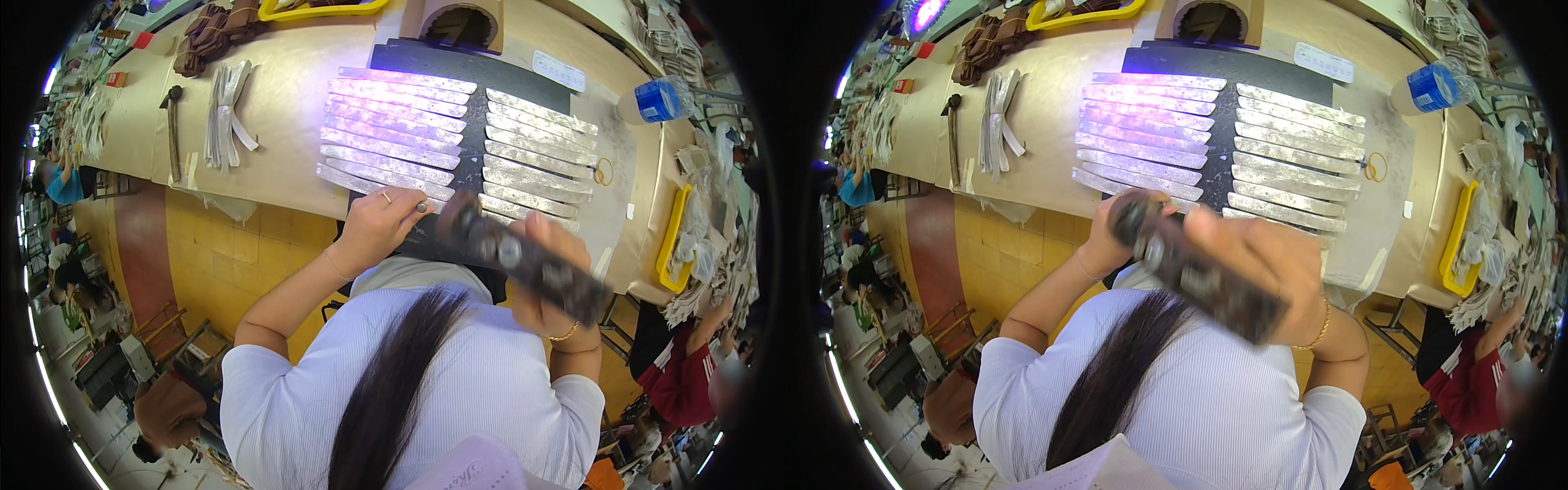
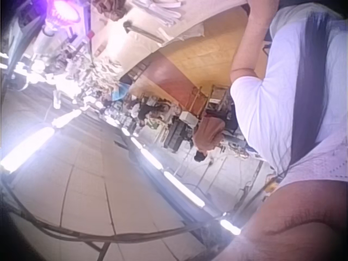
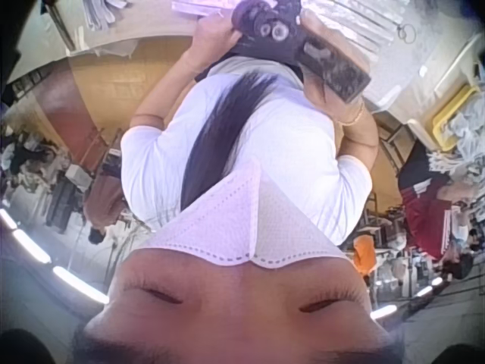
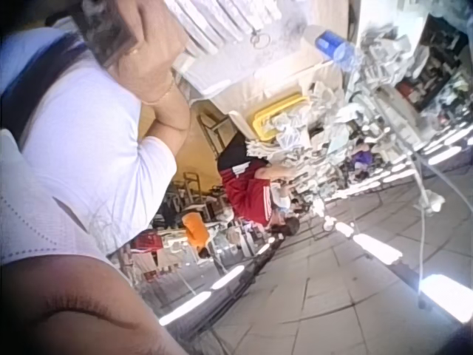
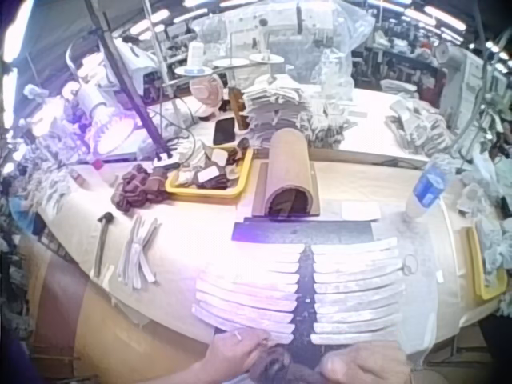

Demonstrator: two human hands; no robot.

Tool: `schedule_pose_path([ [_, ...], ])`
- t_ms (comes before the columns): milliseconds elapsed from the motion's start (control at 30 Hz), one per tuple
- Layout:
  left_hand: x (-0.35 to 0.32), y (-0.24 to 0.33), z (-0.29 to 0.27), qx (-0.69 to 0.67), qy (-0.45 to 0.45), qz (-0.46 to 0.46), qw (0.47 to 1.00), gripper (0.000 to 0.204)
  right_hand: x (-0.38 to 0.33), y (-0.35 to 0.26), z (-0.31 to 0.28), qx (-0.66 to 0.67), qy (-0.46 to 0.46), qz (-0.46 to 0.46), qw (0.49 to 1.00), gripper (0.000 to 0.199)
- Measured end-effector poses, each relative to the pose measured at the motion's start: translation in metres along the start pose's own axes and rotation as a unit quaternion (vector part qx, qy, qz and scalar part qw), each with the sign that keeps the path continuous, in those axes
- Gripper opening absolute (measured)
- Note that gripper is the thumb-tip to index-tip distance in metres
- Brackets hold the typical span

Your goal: The person arranges white strips on a black board, then uses a hammer to flatten them. They later use a pencil to mark the strips. The task involves repetitive hammering and marking actions.

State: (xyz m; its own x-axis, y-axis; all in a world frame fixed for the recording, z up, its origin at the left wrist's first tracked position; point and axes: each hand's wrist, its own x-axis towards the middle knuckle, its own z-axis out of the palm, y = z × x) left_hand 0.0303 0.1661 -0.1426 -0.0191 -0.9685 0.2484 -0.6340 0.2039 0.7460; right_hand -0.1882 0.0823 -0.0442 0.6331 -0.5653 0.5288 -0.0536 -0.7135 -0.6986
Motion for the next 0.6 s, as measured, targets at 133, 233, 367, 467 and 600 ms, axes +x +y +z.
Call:
schedule_pose_path([
  [133,-0.004,-0.002,-0.001,0.027,0.001,0.025,0.999,0.024,-0.006,0.008,0.018,-0.129,-0.149,0.014,0.98,0.054],
  [233,-0.003,-0.003,0.001,0.049,-0.001,0.024,0.999,0.023,-0.002,0.002,0.006,-0.134,-0.183,0.087,0.97,0.052],
  [367,-0.003,-0.008,0.002,0.048,0.007,-0.052,0.997,0.015,-0.006,0.005,-0.001,-0.06,-0.008,0.099,0.993,0.045],
  [467,-0.004,-0.021,0.007,-0.185,0.052,-0.199,0.961,0.019,-0.012,0.006,-0.007,-0.055,0.049,0.133,0.988,0.034],
  [600,0.012,-0.016,-0.007,-0.263,0.068,-0.234,0.933,0.018,-0.025,0.01,-0.018,-0.071,0.093,0.192,0.974,0.032],
])
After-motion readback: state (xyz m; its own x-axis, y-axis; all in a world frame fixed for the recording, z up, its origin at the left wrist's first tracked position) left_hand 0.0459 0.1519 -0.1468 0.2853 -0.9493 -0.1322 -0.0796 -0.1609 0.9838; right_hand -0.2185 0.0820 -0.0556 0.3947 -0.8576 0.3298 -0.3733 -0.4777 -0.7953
